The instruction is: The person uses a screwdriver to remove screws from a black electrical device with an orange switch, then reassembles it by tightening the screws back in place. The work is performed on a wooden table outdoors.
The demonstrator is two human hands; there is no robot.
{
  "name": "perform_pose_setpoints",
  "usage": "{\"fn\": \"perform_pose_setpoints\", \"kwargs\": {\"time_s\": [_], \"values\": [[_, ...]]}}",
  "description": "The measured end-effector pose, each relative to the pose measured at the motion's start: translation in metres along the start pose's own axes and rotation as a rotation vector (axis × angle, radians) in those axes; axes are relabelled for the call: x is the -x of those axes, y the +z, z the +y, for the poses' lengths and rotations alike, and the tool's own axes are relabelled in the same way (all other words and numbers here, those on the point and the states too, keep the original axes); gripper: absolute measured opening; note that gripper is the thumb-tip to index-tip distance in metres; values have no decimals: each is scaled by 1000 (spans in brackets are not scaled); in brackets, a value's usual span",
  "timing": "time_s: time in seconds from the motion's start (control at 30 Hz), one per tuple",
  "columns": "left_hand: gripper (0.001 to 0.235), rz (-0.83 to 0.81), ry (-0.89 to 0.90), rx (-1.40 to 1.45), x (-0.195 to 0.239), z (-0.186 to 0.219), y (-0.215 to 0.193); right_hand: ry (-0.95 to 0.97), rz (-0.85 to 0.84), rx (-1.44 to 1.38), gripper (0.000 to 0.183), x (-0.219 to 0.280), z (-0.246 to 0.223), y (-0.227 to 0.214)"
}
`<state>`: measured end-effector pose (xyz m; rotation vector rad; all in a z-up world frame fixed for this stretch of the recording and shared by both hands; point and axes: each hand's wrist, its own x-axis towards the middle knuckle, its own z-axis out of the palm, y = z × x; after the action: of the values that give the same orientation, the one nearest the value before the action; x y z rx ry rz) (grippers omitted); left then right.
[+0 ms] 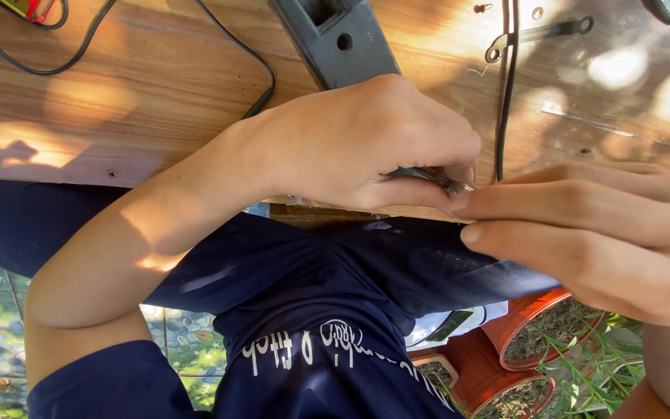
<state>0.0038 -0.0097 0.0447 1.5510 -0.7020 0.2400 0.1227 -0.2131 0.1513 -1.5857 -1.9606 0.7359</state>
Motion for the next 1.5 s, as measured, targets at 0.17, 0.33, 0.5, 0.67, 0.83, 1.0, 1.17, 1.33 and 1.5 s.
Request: {"fn": "perform_pose_setpoints", "kwargs": {"time_s": [0.17,0.33,0.5,0.67,0.83,1.0,1.17,1.33,1.5], "values": [[24,-10,-21,18,-1,5,-3,10,-3,15,16,-17,-9,-1],[30,40,-54,65,-1,6,-4,52,57,-5,12,-20,-16,9],[20,14,-101,97,5,9,-7,225,195,113,40,0,-19,20],[20,4,-95,105,10,9,-9,402,295,90,45,11,-24,34],[19,4,-107,90,18,10,-8,461,297,-33,39,10,-22,43],[20,57,-50,35,12,4,-4,436,208,-206,28,30,-6,41],[23,64,-53,145,1,1,-7,312,256,-346,51,49,20,44],[23,66,-100,138,-1,2,-4,182,180,-128,10,9,11,31],[26,99,-100,95,-6,-1,-2,63,50,34,27,-9,1,13]]}}
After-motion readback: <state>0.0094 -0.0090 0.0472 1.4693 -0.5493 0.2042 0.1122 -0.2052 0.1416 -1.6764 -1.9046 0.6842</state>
